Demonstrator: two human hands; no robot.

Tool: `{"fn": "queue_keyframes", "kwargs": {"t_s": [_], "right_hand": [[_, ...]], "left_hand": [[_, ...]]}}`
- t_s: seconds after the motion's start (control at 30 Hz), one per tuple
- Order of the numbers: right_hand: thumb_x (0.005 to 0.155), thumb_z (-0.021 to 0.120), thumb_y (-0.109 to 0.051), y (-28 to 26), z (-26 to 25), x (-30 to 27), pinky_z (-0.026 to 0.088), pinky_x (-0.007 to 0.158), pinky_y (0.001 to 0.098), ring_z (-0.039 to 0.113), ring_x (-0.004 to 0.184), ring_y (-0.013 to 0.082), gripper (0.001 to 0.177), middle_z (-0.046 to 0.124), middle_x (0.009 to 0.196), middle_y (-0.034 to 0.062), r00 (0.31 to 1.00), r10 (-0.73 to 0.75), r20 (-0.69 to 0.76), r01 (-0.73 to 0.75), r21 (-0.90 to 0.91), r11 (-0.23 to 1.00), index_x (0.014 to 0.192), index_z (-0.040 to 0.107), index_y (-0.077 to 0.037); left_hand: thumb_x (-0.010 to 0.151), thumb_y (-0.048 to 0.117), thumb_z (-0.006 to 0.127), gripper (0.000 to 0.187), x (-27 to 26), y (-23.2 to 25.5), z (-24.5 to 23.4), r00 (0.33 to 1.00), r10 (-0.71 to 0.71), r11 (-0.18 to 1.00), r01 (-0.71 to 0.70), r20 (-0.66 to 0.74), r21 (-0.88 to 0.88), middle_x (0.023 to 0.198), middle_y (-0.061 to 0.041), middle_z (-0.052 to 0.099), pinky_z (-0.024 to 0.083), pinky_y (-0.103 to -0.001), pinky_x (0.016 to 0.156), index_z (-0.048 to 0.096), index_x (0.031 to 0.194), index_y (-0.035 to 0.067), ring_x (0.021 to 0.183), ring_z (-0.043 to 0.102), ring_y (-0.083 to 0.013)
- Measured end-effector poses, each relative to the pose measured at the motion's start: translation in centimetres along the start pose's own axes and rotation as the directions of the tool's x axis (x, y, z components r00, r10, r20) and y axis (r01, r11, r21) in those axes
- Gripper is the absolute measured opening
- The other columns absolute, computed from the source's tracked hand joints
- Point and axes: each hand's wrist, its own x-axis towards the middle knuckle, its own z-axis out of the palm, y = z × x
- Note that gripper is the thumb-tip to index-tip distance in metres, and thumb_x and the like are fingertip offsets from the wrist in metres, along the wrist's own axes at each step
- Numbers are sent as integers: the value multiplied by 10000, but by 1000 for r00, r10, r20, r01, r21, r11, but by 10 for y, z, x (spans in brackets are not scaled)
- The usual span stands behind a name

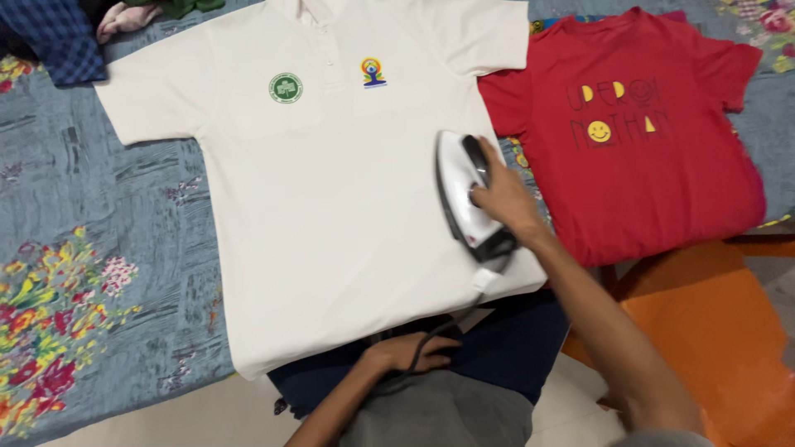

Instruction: The person irons a white polo shirt laid flat on a bed. They use an electric iron to smooth the fabric, moving it across the front and sleeves while occasionally adjusting the shirt with their hands.

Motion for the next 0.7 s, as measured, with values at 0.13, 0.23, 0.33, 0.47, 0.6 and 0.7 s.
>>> {"fn": "queue_keyframes", "kwargs": {"t_s": [0.13,0.23,0.33,0.47,0.6,0.7], "right_hand": [[781,618,-115,44,-21,-38,516,845,548,705,837,485,912,696,905,329,986,159,49,-160,23,987,1624,284,-209],[799,647,-110,54,-34,-84,521,828,529,683,934,492,858,672,1123,333,989,-141,-51,144,61,988,1592,320,-147],[818,619,-124,49,-45,-126,540,769,477,733,711,395,865,682,778,300,975,208,74,-213,68,975,1609,290,-244],[842,639,-145,43,-49,-158,560,696,453,717,608,358,860,690,721,269,946,309,101,-317,74,946,1618,295,-276],[881,676,-197,57,-45,-169,561,629,467,683,550,317,851,680,666,221,933,321,162,-330,33,943,1632,285,-284],[853,702,-160,62,-41,-167,527,668,455,684,653,232,851,677,769,165,993,-28,118,25,24,999,1612,316,-182]], "left_hand": [[1001,504,554,674,-102,-40,-3,922,-322,914,243,-214,-325,1614,-101,417,284,-340,1204,422,1550,137,1494,371,-236],[908,492,670,812,-138,-67,11,737,-560,752,259,-379,-607,1573,-185,448,273,-357,1226,415,1524,27,1489,393,-281],[900,439,710,809,-140,-82,30,633,-638,617,80,-439,-783,1534,-245,491,270,-392,1228,439,1485,-50,1464,427,-314],[925,282,691,597,-135,-72,44,550,-635,521,-215,-543,-826,1374,-297,631,308,-414,1209,546,1397,-53,1340,568,-339],[1000,135,674,330,-144,-65,57,286,-580,384,-730,-763,-566,1256,-205,679,498,-531,1129,647,1178,-142,1191,656,-299],[944,113,668,277,-156,-58,68,217,-649,343,-772,-729,-536,1185,-134,681,518,-491,1079,652,1189,-16,1148,660,-248]]}}
